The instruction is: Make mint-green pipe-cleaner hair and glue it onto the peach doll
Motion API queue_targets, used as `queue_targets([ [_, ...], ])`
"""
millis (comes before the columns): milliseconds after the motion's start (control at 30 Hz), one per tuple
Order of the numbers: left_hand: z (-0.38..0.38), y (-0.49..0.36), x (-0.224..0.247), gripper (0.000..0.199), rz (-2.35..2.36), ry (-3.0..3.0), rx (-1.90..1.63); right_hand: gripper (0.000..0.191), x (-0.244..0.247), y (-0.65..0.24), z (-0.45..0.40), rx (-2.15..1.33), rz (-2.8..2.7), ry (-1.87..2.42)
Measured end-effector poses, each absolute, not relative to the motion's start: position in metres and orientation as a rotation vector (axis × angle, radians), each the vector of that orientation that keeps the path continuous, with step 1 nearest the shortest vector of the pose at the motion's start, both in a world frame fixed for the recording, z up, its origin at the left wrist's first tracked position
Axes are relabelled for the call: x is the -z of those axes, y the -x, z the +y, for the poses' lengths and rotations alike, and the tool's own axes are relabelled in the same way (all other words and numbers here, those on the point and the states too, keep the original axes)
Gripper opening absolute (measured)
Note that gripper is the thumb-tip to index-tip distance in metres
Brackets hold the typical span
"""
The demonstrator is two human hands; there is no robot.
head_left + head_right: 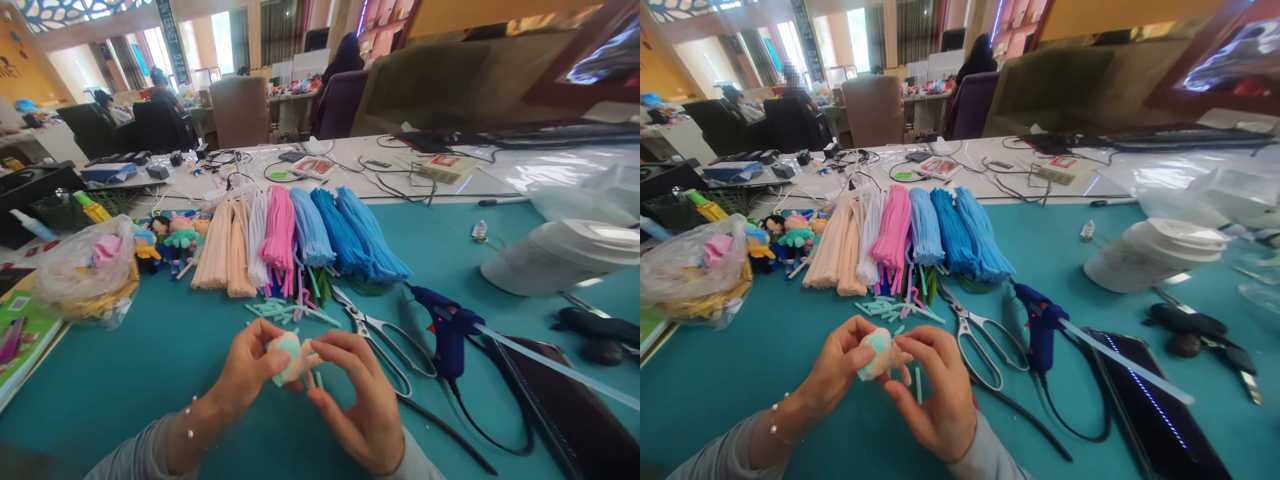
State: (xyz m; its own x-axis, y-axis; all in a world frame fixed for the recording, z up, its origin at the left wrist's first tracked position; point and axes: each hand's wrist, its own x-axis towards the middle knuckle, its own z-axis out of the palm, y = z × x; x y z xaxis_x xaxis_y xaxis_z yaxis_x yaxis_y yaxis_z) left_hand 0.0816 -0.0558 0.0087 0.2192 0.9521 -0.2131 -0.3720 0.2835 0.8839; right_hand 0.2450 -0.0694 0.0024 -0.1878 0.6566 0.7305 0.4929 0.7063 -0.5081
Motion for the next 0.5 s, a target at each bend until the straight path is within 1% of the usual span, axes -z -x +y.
queue_targets([
  [67,-0.052,-0.079,-0.010,0.047,0.900,-0.786,-1.032,0.014,-0.007,-0.248,-0.068,-0.275,-1.816,0.949],
  [133,-0.050,-0.077,-0.012,0.047,0.893,-0.788,-0.999,0.008,-0.011,-0.250,-0.067,-0.357,-1.781,0.966],
  [300,-0.050,-0.071,-0.014,0.042,0.827,-0.835,-0.864,0.011,-0.015,-0.250,-0.065,-0.540,-1.718,0.934],
  [500,-0.054,-0.067,-0.017,0.034,0.835,-0.944,-0.717,0.011,-0.016,-0.250,-0.066,-0.727,-1.801,0.833],
])
